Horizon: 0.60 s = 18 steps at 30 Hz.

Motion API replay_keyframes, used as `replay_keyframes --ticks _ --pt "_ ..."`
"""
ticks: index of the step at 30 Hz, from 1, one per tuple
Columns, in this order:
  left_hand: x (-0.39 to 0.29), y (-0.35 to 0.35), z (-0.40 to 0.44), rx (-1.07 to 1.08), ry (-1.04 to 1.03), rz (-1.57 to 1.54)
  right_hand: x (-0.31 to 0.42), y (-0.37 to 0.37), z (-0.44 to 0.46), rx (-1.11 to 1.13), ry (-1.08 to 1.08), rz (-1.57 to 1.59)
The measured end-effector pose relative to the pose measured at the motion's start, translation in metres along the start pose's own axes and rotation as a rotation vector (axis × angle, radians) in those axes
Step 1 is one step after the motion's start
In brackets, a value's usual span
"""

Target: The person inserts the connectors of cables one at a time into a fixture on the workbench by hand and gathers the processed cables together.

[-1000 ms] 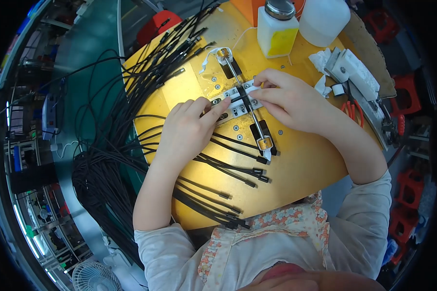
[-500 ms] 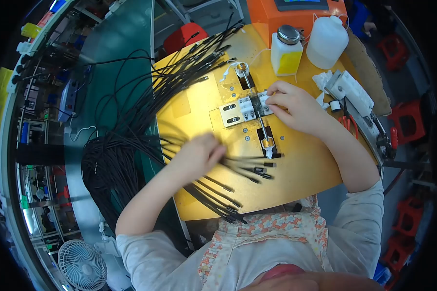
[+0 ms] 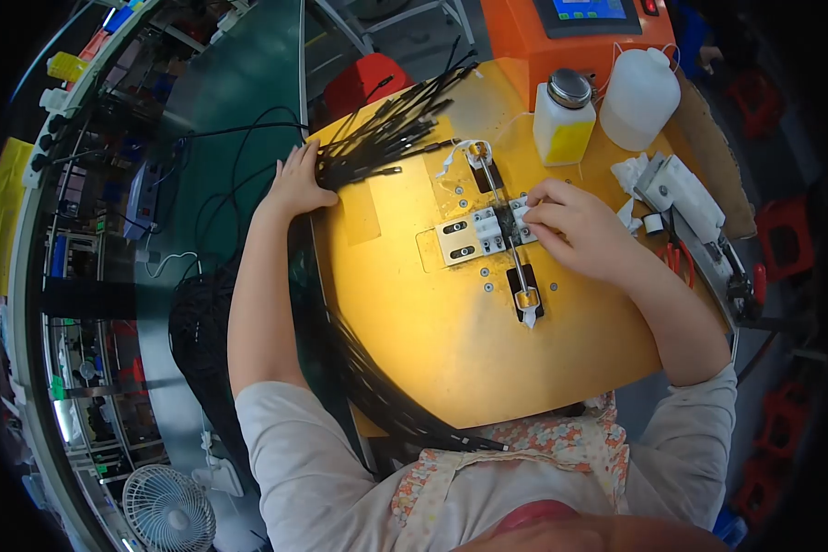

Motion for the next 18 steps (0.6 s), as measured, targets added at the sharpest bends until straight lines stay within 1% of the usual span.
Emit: replay_keyframes --ticks 2,4,5,8,11,14,15,18 --pt "0.006 -0.004 0.001 0.091 0.063 -0.127 0.002 0.001 0.001 0.0 0.008 -0.002" --pt "-0.004 0.005 -0.016 -0.031 -0.004 -0.166 0.002 0.0 0.001 -0.008 0.002 0.007" --pt "-0.007 0.006 -0.027 -0.032 0.023 -0.262 0.001 -0.001 0.002 -0.007 -0.008 0.01" --pt "-0.019 0.013 -0.048 -0.093 0.025 -0.196 0.0 -0.002 0.003 0.0 -0.027 0.007" --pt "-0.018 0.032 -0.06 -0.24 -0.042 -0.279 -0.001 -0.002 0.004 0.006 -0.038 0.01" --pt "-0.043 0.05 -0.077 -0.379 -0.215 0.06 0.006 0.003 0.004 -0.025 0.01 -0.072" --pt "-0.036 0.053 -0.078 -0.402 -0.205 0.008 0.013 0.007 0.007 -0.042 0.041 -0.119" --pt "-0.022 0.067 -0.092 -0.569 -0.233 -0.224 0.044 0.023 0.023 -0.096 0.08 -0.133"
Point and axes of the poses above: each hand's wrist, its own z-axis towards the middle knuckle, its own y-axis out of the back of the hand, x = y × z, the point moved 9 cm from there along z, towards the middle knuckle, and after that the axes turned 6 degrees about z, right-handed, at the moved point
